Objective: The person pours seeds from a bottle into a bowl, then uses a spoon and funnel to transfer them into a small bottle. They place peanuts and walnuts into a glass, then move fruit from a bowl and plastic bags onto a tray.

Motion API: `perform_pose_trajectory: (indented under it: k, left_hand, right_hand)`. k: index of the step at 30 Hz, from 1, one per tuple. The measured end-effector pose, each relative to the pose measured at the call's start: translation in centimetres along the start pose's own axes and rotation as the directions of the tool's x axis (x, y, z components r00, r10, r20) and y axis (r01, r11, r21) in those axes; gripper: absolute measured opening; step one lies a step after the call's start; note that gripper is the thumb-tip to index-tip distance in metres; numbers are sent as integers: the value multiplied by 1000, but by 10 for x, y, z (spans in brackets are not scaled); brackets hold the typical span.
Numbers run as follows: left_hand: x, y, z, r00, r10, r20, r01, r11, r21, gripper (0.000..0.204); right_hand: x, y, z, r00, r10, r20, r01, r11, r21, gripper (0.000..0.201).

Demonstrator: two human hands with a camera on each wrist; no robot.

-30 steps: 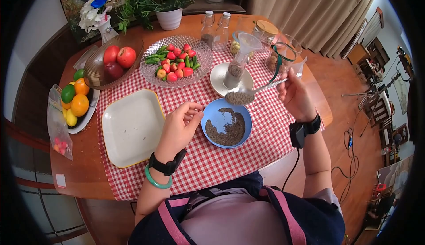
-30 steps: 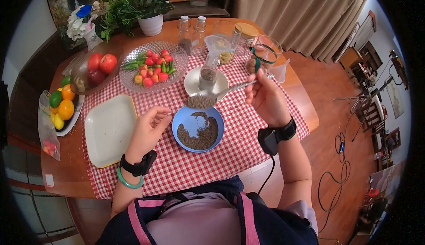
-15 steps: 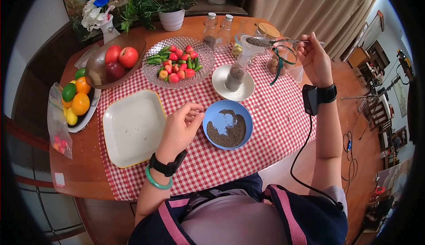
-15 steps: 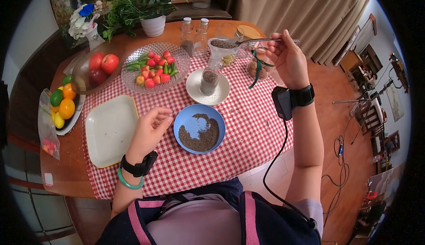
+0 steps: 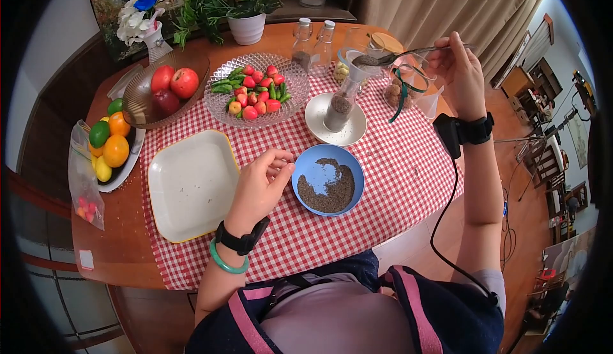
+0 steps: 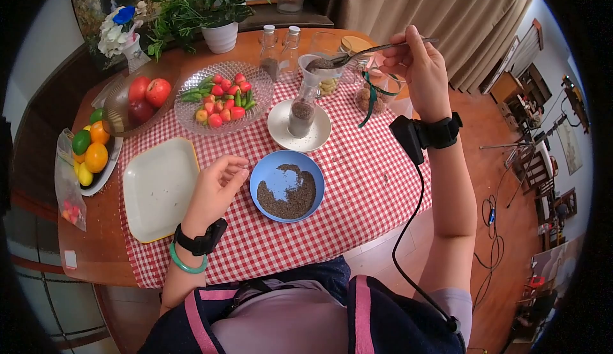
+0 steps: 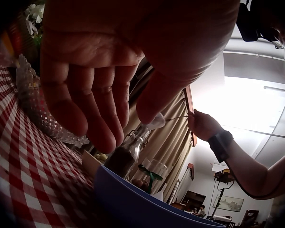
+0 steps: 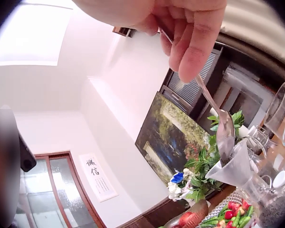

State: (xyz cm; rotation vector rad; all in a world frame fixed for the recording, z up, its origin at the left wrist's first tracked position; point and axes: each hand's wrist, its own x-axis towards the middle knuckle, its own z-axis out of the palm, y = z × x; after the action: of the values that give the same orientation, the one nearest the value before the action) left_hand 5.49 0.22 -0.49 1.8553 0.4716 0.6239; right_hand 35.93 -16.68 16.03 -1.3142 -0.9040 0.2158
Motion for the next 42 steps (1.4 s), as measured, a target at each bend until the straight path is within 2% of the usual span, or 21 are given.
perform_pose_trajectory:
  k: [8, 11, 12, 16, 19, 22, 23, 24, 25, 27, 30, 37, 40, 42]
  left_hand:
    - [0, 0, 0, 1000, 5, 1, -5, 1000, 9, 22]
    - [0, 1, 0, 1000, 6, 6, -6, 1000, 20, 22]
    - [0, 1, 0, 1000, 7, 6, -7, 1000, 21, 22]
    - [-1, 2, -1, 1000, 15, -2, -15, 1000, 17, 21]
    - [-1, 3, -2, 999, -17, 39, 17, 1000, -3, 20]
    - [-1, 3, -1, 999, -32, 33, 32, 999, 11, 19]
    - [-1, 4, -1, 999, -37, 29, 37, 999, 21, 19]
    - [-1, 4, 0, 999, -42, 27, 41, 999, 32, 19]
    - [-2, 5, 0, 999, -46, 23, 45, 998, 43, 19]
    - [-1, 2, 2, 999, -41, 14, 40, 998, 55, 20]
    - [-1, 2, 3, 999, -47, 8, 47, 995, 85, 20]
    - [0, 1, 4, 999, -49, 20, 47, 992, 117, 23]
    - [-1, 2, 4, 998, -60, 21, 58, 992, 109, 23]
    - [-1, 2, 4, 998, -67, 20, 65, 993, 94, 21]
  right_hand:
    - [-6, -22, 11, 987, -153, 55, 161, 965, -205, 31]
    - [-14, -24, 21, 956, -226, 185, 278, 898, -341, 27]
    - [-16, -22, 21, 951, -209, 229, 281, 894, -349, 26]
    - [-32, -26, 27, 927, -325, 190, 375, 830, -412, 31]
    - [-50, -26, 19, 965, -242, 99, 259, 936, -238, 32]
    - [-77, -8, 17, 980, -22, 196, 73, 964, -255, 34]
    - [-87, -4, 21, 966, 89, 242, -18, 960, -279, 33]
    - [-95, 12, 18, 942, 158, 298, -89, 968, -234, 32]
    - [-102, 20, 17, 915, 214, 343, -122, 955, -270, 31]
    - [-116, 40, 19, 891, 233, 389, -159, 964, -214, 28]
    - [-130, 49, 20, 861, 310, 404, -216, 940, -263, 26]
    - [-142, 22, 22, 829, 388, 402, -197, 876, -439, 26]
    - [-146, 18, 23, 795, 424, 434, -277, 890, -362, 26]
    - [-147, 23, 24, 830, 386, 401, -272, 910, -312, 27]
